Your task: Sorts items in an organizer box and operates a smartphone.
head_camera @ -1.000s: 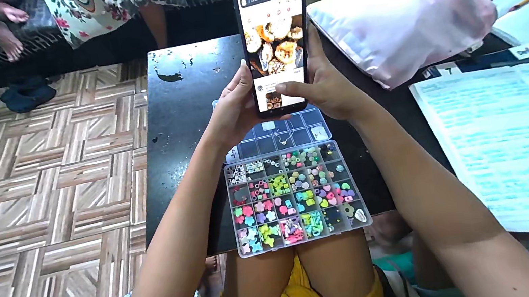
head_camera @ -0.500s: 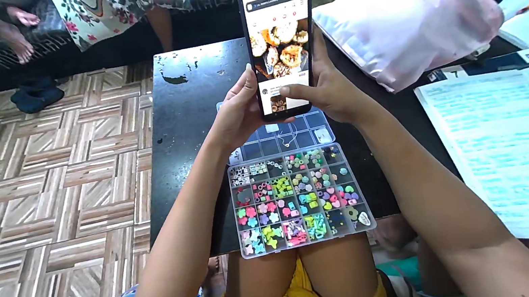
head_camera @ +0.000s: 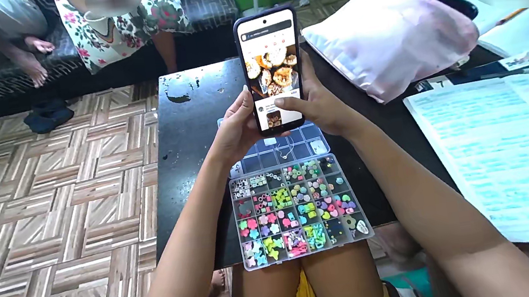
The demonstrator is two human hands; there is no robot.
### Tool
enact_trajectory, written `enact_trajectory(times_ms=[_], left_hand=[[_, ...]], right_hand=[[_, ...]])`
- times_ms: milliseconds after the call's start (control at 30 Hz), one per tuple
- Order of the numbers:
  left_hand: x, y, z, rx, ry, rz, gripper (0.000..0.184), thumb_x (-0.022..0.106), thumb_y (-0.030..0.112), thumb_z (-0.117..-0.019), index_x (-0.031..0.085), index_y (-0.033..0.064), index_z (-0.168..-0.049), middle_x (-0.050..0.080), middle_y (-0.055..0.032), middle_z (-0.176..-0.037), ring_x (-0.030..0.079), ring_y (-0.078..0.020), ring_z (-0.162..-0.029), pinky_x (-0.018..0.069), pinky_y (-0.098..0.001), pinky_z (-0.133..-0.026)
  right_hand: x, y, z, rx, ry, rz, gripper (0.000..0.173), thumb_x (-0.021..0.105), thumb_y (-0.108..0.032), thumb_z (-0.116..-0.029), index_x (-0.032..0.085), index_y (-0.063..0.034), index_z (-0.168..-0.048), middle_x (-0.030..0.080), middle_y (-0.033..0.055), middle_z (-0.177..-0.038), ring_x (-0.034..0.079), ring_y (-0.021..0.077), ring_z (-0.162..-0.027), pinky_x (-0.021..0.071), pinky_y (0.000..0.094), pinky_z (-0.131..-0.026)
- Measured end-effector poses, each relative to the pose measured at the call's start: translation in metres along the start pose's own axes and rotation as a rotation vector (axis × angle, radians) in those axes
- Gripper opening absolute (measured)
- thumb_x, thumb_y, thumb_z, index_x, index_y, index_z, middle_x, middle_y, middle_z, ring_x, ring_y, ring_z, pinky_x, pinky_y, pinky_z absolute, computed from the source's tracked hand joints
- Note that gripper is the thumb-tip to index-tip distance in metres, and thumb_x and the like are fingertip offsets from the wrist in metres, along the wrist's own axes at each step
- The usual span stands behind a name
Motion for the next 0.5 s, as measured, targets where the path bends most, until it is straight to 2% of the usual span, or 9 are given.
enact_trajectory(times_ms=[67, 100, 200, 367, 500], left_hand=[[0.0018, -0.0001, 0.0022, 0.010, 0.028, -0.025, 0.033, 0.042, 0.042, -0.1090, 0.056, 0.0233, -0.132, 0.074, -0.0030, -0.112, 0.074, -0.0180, -0.095, 0.0634, -0.0378, -0.080], [0.0013, 0.0005, 0.0031, 0.008, 0.033, -0.037, 0.034, 0.045, 0.044, -0.1077, 0.057, 0.0243, -0.132, 0.073, -0.0020, -0.111, 0.074, -0.0161, -0.093, 0.0631, -0.0356, -0.079], [-0.0019, -0.0002, 0.0015, -0.014, 0.022, -0.017, 0.033, 0.044, 0.039, -0.1082, 0.053, 0.0208, -0.135, 0.073, -0.0056, -0.114, 0.074, -0.0213, -0.098, 0.0627, -0.0411, -0.085], [-0.0018, 0.0003, 0.0001, -0.016, 0.011, 0.016, 0.033, 0.041, 0.034, -0.1096, 0.053, 0.0180, -0.135, 0.072, -0.0098, -0.116, 0.073, -0.0276, -0.103, 0.0616, -0.0480, -0.088], [-0.0001, -0.0008, 0.0002, -0.015, 0.040, 0.003, 0.033, 0.038, 0.034, -0.1104, 0.054, 0.0182, -0.135, 0.073, -0.0097, -0.114, 0.073, -0.0263, -0.101, 0.0622, -0.0465, -0.087]], right_hand=[[0.0005, -0.0023, 0.0061, 0.053, 0.021, 0.032, 0.092, 0.064, -0.005, -0.0964, 0.005, -0.0316, -0.162, 0.056, 0.0029, -0.139, 0.069, 0.0128, -0.107, 0.0622, 0.0300, -0.083], [0.0004, -0.0025, 0.0060, 0.065, 0.014, 0.056, 0.092, 0.064, -0.008, -0.0971, 0.004, -0.0337, -0.161, 0.055, 0.0027, -0.141, 0.068, 0.0143, -0.108, 0.0624, 0.0317, -0.081], [0.0000, -0.0015, 0.0032, 0.057, 0.001, 0.071, 0.090, 0.064, -0.010, -0.0982, 0.003, -0.0327, -0.161, 0.052, 0.0025, -0.145, 0.066, 0.0142, -0.114, 0.0603, 0.0328, -0.089], [-0.0011, 0.0004, 0.0005, 0.034, 0.006, 0.051, 0.083, 0.060, -0.009, -0.1010, 0.007, -0.0299, -0.161, 0.051, 0.0034, -0.146, 0.065, 0.0133, -0.116, 0.0587, 0.0327, -0.092], [-0.0036, 0.0017, 0.0023, 0.024, -0.008, 0.058, 0.098, 0.068, 0.003, -0.0919, 0.006, -0.0281, -0.162, 0.049, 0.0056, -0.148, 0.064, 0.0150, -0.117, 0.0583, 0.0332, -0.094]])
Point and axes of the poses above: each hand's wrist, its own z-axis away from the middle knuckle, its own x-axis out of the palm, y = z × x, the point moved 2 cm from there along -z, towards the middle knuckle
